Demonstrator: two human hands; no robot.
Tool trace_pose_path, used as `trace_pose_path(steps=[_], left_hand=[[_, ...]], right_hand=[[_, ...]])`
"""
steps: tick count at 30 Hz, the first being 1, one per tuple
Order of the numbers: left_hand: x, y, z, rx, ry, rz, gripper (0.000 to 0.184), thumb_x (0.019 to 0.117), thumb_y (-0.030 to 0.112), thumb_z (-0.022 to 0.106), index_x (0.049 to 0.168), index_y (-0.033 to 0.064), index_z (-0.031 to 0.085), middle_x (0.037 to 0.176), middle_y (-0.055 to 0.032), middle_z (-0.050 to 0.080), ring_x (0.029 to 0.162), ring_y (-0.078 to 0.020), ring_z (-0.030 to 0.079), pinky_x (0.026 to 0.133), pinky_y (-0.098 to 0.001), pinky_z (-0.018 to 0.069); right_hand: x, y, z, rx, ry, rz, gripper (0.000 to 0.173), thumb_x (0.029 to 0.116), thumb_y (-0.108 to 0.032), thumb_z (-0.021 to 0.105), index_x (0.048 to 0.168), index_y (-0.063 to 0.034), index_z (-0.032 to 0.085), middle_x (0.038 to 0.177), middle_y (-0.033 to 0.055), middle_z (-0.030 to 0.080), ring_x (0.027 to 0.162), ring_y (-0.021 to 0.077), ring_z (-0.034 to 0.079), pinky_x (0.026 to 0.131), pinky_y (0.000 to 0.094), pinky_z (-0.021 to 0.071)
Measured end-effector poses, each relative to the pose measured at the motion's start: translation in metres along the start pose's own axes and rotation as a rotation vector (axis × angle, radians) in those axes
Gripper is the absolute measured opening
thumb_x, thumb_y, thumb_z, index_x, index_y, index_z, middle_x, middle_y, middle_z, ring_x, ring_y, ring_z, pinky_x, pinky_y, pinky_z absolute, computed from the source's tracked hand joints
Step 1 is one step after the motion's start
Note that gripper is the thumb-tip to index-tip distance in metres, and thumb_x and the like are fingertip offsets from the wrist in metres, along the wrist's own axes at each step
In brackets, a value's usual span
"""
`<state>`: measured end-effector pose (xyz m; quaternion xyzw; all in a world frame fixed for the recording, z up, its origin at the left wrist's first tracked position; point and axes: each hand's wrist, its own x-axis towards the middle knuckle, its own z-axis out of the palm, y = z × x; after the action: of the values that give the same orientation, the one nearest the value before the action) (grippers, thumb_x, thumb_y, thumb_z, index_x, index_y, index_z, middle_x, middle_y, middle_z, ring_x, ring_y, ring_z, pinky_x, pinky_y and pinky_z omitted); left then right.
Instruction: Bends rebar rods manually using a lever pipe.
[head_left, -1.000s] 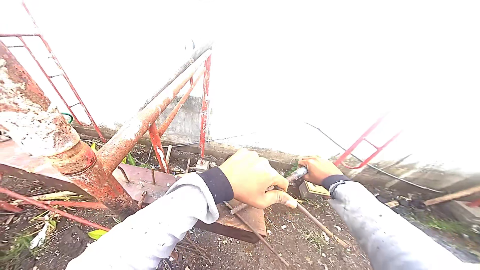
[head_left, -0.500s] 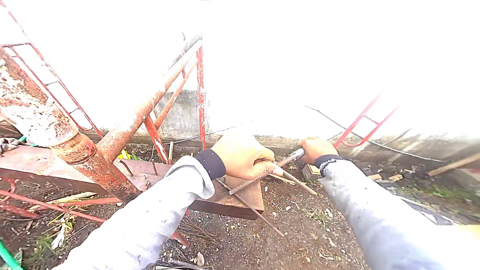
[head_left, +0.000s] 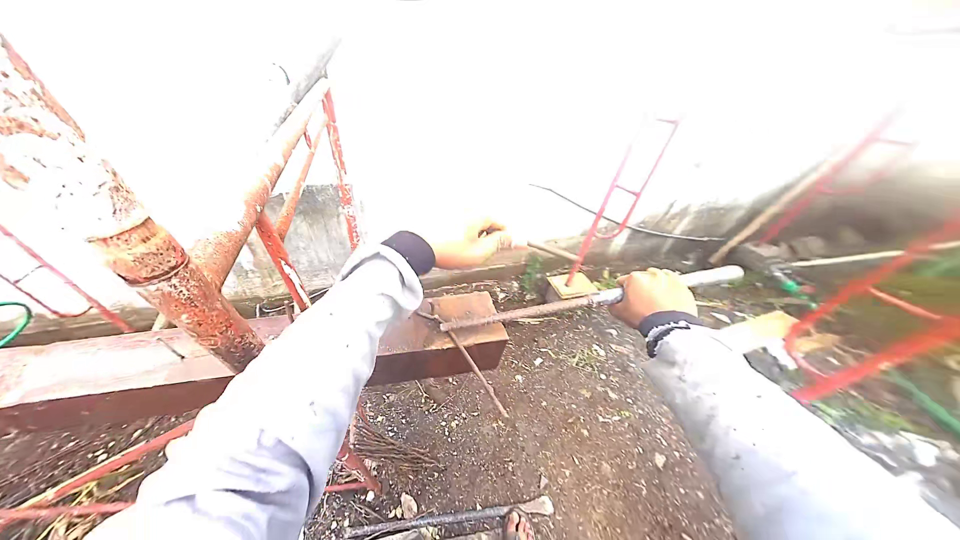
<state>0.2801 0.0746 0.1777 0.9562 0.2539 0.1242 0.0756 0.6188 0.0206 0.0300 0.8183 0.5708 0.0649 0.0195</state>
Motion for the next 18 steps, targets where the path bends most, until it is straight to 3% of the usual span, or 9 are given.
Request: trace_pose_path(steps=[2,6,11,14,16,18], left_hand=[[0.002,-0.003,0.003,-0.065,-0.03,0.007,0.041,0.1086,0.036,0.05,0.095,0.0024,0.069,0.075,-0.0067,0.06,0.066,-0.0176,0.056,0.066,-0.0397,0.0467],[0.003,-0.006,0.003,-0.091,-0.04,0.013,0.044,0.1088,0.04,0.048,0.101,0.0022,0.069,0.082,-0.0089,0.064,0.073,-0.0187,0.059,0.073,-0.042,0.0492],[0.003,-0.007,0.005,-0.092,-0.005,0.026,0.048,0.1075,0.046,0.047,0.1,0.0034,0.068,0.082,-0.0076,0.062,0.074,-0.0185,0.058,0.074,-0.0429,0.0479],[0.0,-0.004,0.008,-0.062,0.013,0.029,0.051,0.107,0.049,0.047,0.099,0.0031,0.067,0.083,-0.0089,0.061,0.075,-0.0206,0.058,0.074,-0.0453,0.0472],[0.0,-0.002,0.005,-0.079,0.002,0.011,0.051,0.1076,0.047,0.047,0.107,0.0012,0.069,0.091,-0.0124,0.066,0.083,-0.0232,0.062,0.082,-0.0483,0.0492],[0.0,-0.003,0.006,-0.09,0.016,0.029,0.05,0.1079,0.045,0.047,0.1,0.0008,0.067,0.083,-0.0107,0.061,0.075,-0.0222,0.057,0.075,-0.0463,0.0466]], right_hand=[[-0.043,0.001,-0.001,0.03,-0.009,0.129,0.032,0.0864,-0.027,0.081,0.096,0.0022,0.074,0.108,0.0278,0.071,0.115,0.047,0.064,0.102,0.0626,0.0459],[-0.119,-0.008,0.001,0.063,-0.007,0.303,0.03,0.0884,-0.026,0.078,0.095,0.0024,0.074,0.106,0.028,0.072,0.112,0.0474,0.065,0.099,0.0641,0.0464],[-0.207,-0.032,0.009,0.049,0.073,0.401,0.026,0.0913,-0.026,0.075,0.09,-0.0003,0.071,0.097,0.0237,0.072,0.105,0.0447,0.067,0.092,0.0615,0.0484],[-0.241,-0.05,0.008,0.039,0.094,0.448,0.027,0.0923,-0.028,0.073,0.09,-0.0015,0.071,0.096,0.0224,0.073,0.104,0.043,0.068,0.092,0.0603,0.0485],[-0.255,-0.059,0.003,0.055,0.095,0.475,0.026,0.0922,-0.027,0.074,0.092,-0.0006,0.072,0.097,0.023,0.073,0.105,0.043,0.068,0.093,0.06,0.0478],[-0.266,-0.068,0.002,0.059,0.107,0.489,0.025,0.0922,-0.026,0.074,0.092,-0.0014,0.072,0.096,0.0216,0.073,0.104,0.042,0.068,0.093,0.0594,0.0482]])
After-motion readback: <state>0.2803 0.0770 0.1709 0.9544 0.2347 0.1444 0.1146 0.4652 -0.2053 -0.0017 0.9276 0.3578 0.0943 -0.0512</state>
